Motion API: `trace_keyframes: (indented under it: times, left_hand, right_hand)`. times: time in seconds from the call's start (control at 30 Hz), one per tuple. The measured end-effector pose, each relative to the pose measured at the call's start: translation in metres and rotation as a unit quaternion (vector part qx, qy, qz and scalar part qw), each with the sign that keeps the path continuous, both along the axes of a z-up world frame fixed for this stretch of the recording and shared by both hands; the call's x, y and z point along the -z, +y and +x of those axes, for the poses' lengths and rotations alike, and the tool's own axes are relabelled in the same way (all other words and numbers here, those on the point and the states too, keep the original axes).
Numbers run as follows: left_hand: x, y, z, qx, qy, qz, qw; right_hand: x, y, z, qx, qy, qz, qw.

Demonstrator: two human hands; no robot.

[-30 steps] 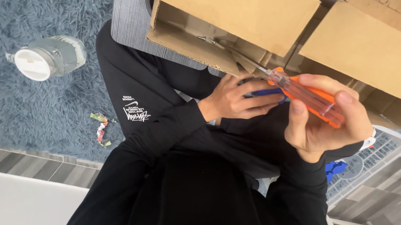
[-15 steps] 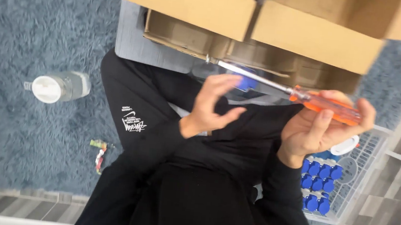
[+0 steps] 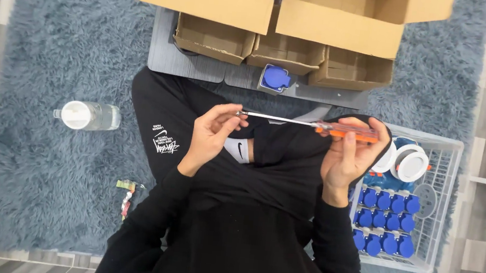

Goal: Assembling and adjusting small blue electrical junction boxes using a screwdriver and organizing them into cardboard trays.

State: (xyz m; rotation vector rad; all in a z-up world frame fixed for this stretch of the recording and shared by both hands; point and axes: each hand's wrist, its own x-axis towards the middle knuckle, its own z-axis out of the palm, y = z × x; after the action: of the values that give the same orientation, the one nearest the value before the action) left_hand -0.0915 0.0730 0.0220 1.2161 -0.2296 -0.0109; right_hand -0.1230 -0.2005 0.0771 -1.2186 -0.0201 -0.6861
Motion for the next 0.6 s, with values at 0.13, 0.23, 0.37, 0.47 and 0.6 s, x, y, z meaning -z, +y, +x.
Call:
trace_keyframes:
  times: [0.13, 0.23, 0.37, 0.47, 0.6]
  left_hand:
    - [-0.001, 0.000, -0.005, -0.020, -0.020, 0.013, 1.000]
    - [-0.008, -0.002, -0.008, -0.024, -0.022, 0.007, 0.999]
    - [-0.019, -0.004, -0.014, -0.016, -0.029, -0.019, 0.999]
    - [-0.022, -0.004, -0.013, -0.017, -0.030, -0.030, 0.999]
    - [-0.025, -0.005, -0.015, -0.013, -0.034, -0.049, 0.998]
  right_hand:
    - [0.002, -0.006, -0.011, -0.011, -0.002, -0.006, 1.000]
    - [0.000, -0.008, -0.020, -0.010, -0.012, -0.008, 1.000]
    - [-0.006, -0.009, -0.028, -0.013, -0.012, -0.014, 1.000]
    - [-0.008, -0.011, -0.030, -0.016, -0.019, -0.012, 1.000]
    - [-0.011, -0.010, -0.032, -0.016, -0.025, -0.018, 0.999]
